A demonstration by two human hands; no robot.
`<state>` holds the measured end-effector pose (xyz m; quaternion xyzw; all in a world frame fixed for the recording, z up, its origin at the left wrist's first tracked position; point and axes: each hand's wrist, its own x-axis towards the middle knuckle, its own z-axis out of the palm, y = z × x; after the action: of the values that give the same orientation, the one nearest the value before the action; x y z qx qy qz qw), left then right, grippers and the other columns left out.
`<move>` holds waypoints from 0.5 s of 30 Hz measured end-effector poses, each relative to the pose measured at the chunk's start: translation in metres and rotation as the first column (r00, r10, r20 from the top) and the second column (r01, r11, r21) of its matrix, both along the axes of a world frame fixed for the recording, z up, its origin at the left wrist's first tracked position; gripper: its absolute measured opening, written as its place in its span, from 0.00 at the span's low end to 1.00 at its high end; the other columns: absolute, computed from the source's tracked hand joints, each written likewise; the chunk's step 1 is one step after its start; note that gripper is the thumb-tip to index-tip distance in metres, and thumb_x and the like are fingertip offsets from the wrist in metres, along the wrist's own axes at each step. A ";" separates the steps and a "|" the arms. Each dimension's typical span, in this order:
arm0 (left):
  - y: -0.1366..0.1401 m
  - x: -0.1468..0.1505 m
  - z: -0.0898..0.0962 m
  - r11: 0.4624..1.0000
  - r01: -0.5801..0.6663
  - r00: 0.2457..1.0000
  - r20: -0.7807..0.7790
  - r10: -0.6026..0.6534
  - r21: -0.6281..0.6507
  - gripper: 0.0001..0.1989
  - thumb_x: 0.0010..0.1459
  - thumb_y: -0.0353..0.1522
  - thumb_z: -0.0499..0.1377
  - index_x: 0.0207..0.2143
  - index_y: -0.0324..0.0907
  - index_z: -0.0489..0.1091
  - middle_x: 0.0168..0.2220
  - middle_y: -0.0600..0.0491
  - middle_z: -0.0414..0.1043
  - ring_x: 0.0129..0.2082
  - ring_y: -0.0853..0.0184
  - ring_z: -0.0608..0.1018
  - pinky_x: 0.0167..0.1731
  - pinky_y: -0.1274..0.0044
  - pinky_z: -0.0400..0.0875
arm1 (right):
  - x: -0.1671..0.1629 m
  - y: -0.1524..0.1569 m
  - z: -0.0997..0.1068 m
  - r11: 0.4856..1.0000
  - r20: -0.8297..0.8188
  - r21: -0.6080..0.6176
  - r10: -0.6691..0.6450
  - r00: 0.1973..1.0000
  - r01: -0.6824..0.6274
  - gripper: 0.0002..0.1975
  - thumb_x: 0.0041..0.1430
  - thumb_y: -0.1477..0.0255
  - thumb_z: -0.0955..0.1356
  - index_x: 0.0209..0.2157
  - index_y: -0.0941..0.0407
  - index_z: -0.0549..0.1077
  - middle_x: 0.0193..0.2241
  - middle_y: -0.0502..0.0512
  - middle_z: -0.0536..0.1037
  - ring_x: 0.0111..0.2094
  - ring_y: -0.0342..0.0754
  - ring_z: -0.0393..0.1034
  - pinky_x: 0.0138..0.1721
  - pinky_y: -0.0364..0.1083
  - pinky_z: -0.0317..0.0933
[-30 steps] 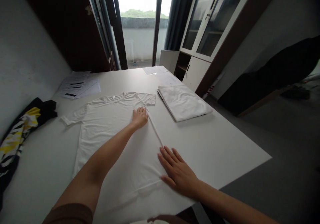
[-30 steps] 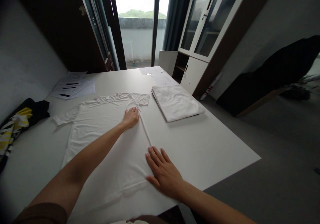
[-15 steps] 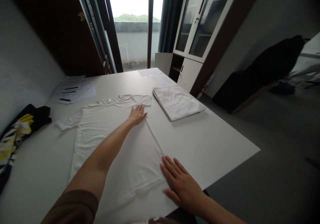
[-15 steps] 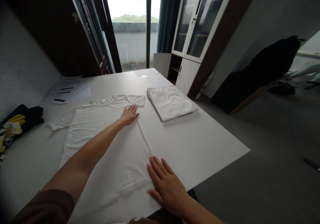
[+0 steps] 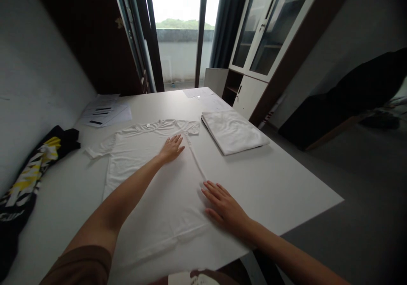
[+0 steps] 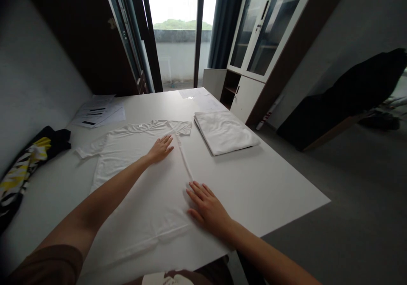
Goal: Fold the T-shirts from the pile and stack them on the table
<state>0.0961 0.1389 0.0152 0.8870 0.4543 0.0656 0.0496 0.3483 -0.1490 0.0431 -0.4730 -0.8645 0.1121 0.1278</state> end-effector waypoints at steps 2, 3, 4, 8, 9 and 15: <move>-0.011 -0.034 0.002 0.999 -0.041 0.999 -0.021 0.042 0.024 0.30 0.73 0.45 0.43 0.72 0.43 0.52 0.75 0.46 0.44 0.74 0.58 0.48 0.70 0.60 0.46 | -0.004 0.026 -0.003 1.000 0.003 0.021 0.020 1.000 -0.020 0.29 0.72 0.61 0.62 0.71 0.53 0.59 0.72 0.60 0.54 0.72 0.56 0.48 0.71 0.60 0.48; -0.016 -0.054 0.003 0.996 -0.081 0.996 -0.034 0.082 0.028 0.30 0.73 0.45 0.43 0.72 0.44 0.53 0.75 0.46 0.44 0.74 0.58 0.49 0.70 0.60 0.46 | -0.008 0.040 -0.005 0.999 0.002 0.034 0.033 0.999 -0.033 0.29 0.73 0.61 0.62 0.71 0.53 0.59 0.72 0.61 0.55 0.72 0.56 0.48 0.70 0.61 0.48; -0.021 -0.075 0.003 0.991 -0.134 0.990 -0.047 0.135 0.029 0.30 0.73 0.45 0.43 0.72 0.44 0.53 0.75 0.46 0.45 0.74 0.58 0.49 0.70 0.60 0.46 | -0.012 0.055 -0.006 0.998 0.000 0.048 0.048 0.999 -0.048 0.29 0.73 0.61 0.62 0.71 0.54 0.59 0.72 0.61 0.55 0.72 0.55 0.49 0.70 0.61 0.49; -0.046 -0.163 0.004 0.899 -0.438 0.893 -0.119 0.435 -0.003 0.30 0.74 0.44 0.40 0.72 0.39 0.54 0.74 0.43 0.46 0.74 0.58 0.51 0.69 0.61 0.49 | -0.040 0.118 -0.013 0.988 0.015 0.082 0.132 0.991 -0.132 0.30 0.73 0.60 0.61 0.71 0.55 0.58 0.72 0.63 0.54 0.72 0.56 0.48 0.70 0.60 0.48; -0.055 -0.181 0.004 0.861 -0.509 0.854 -0.136 0.503 -0.008 0.31 0.74 0.43 0.40 0.71 0.37 0.54 0.74 0.42 0.47 0.74 0.57 0.52 0.69 0.61 0.50 | -0.048 0.135 -0.014 0.986 0.027 0.081 0.145 0.989 -0.147 0.30 0.73 0.59 0.61 0.71 0.55 0.59 0.72 0.64 0.53 0.72 0.56 0.47 0.70 0.60 0.48; -0.153 -0.213 0.001 0.797 -0.603 0.788 -0.141 0.599 0.014 0.32 0.73 0.44 0.43 0.71 0.37 0.56 0.73 0.41 0.50 0.73 0.56 0.55 0.69 0.61 0.51 | -0.097 0.229 -0.023 0.994 0.096 0.060 0.082 0.992 -0.088 0.32 0.73 0.56 0.60 0.71 0.57 0.59 0.73 0.65 0.47 0.73 0.59 0.44 0.70 0.58 0.46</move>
<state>-0.1164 -0.0144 0.0165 0.6980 0.7160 0.0094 0.0087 0.2509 0.0805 0.0201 -0.4362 -0.8920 0.0673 0.0976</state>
